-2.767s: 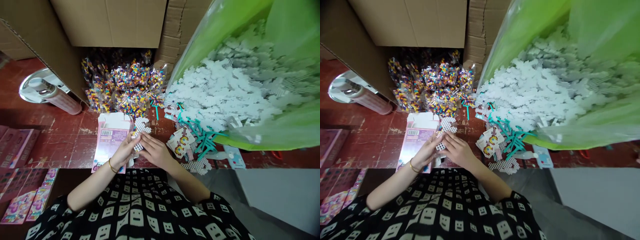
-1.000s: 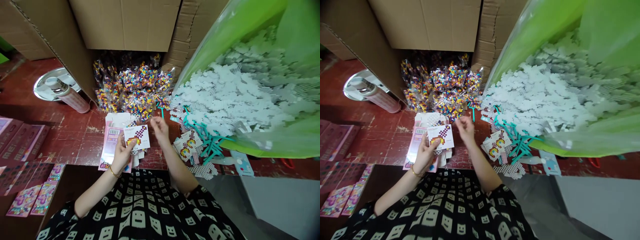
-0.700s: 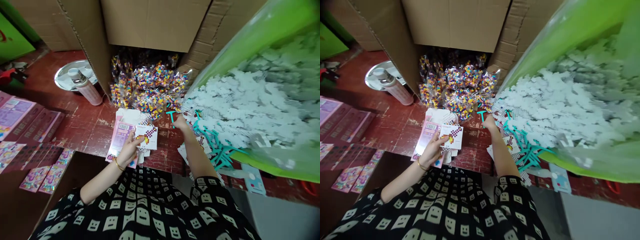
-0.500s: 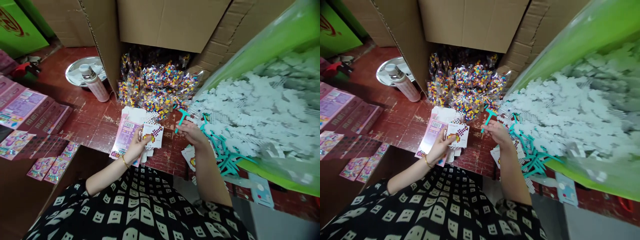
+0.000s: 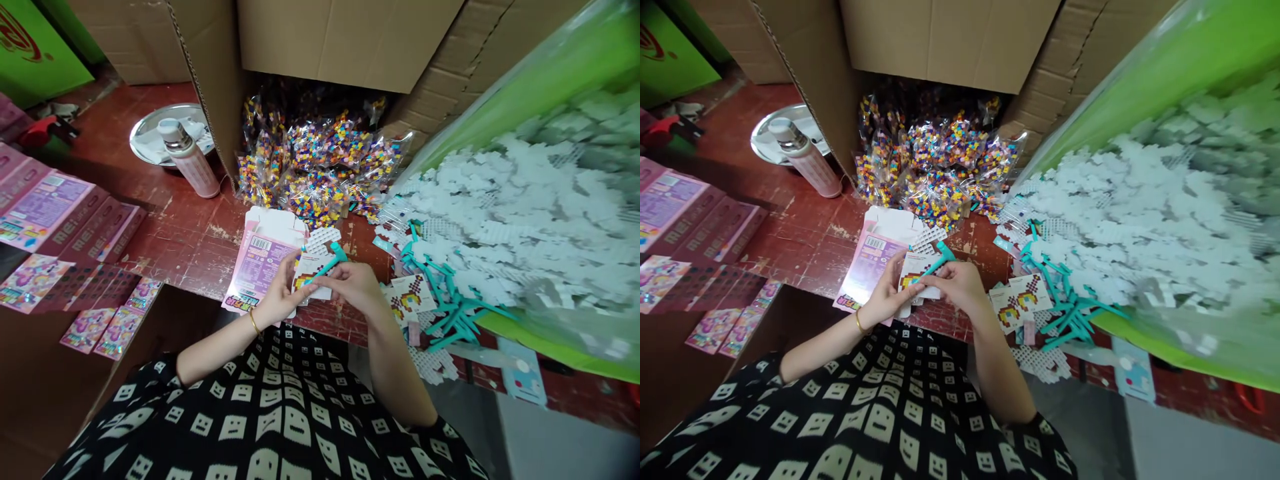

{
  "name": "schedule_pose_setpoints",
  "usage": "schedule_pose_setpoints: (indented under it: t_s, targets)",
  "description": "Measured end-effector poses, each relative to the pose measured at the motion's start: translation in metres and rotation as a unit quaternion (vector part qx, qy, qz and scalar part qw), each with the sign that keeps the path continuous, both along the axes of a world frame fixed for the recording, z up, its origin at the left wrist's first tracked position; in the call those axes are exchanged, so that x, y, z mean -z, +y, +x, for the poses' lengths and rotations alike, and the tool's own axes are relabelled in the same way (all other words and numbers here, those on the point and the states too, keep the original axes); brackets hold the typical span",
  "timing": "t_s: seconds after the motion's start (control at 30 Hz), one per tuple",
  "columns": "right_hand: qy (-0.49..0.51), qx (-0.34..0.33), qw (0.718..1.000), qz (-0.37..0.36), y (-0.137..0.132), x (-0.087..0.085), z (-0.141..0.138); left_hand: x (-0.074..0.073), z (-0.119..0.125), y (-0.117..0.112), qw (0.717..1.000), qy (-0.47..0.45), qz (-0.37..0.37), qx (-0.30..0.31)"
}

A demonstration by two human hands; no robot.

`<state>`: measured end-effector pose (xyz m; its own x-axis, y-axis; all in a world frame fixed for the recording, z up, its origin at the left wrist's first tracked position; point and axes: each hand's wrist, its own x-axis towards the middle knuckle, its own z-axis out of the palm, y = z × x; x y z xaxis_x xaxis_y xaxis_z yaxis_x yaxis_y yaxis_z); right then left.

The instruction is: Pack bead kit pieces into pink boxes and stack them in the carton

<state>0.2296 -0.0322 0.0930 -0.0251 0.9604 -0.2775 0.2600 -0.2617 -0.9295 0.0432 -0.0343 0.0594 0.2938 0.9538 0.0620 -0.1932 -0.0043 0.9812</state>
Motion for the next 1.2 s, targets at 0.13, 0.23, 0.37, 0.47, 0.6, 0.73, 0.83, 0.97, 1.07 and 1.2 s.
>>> schedule_pose_setpoints:
  t_s: [0.13,0.23,0.37,0.47,0.6,0.73,0.83,0.97,1.07,1.2]
  targets:
    - [-0.068,0.164,0.965,0.191,0.003,-0.009,0.014,-0.006,-0.007,0.001,0.999,-0.010,-0.030,0.024]
    - [0.024,0.056,0.982,0.180,0.013,-0.012,0.011,-0.009,-0.009,0.002,0.996,-0.009,-0.026,0.089]
    - [0.062,-0.052,0.990,0.115,0.040,-0.004,-0.005,-0.012,-0.021,0.007,0.997,0.044,0.017,0.056]
    - [0.077,0.019,0.984,0.161,0.080,0.005,-0.017,-0.011,-0.046,0.014,0.978,0.152,0.118,-0.084]
    - [0.032,0.128,0.954,0.268,0.145,0.025,-0.035,0.002,-0.080,0.024,0.916,0.311,0.171,-0.186]
    - [0.023,-0.020,0.982,0.185,0.168,0.052,-0.063,0.021,-0.090,0.029,0.920,0.323,0.122,-0.185]
    - [0.028,-0.137,0.980,0.141,0.148,0.057,-0.078,0.022,-0.088,0.029,0.935,0.283,0.081,-0.198]
    - [0.047,-0.201,0.963,0.171,0.099,0.028,-0.077,-0.004,-0.089,0.023,0.972,0.190,-0.069,-0.122]
    - [0.009,-0.188,0.949,0.252,0.062,-0.007,-0.066,-0.027,-0.084,0.013,0.982,0.111,-0.151,-0.034]
    - [-0.160,-0.188,0.912,0.328,0.028,-0.032,-0.049,-0.032,-0.062,0.000,0.984,0.054,-0.157,-0.058]
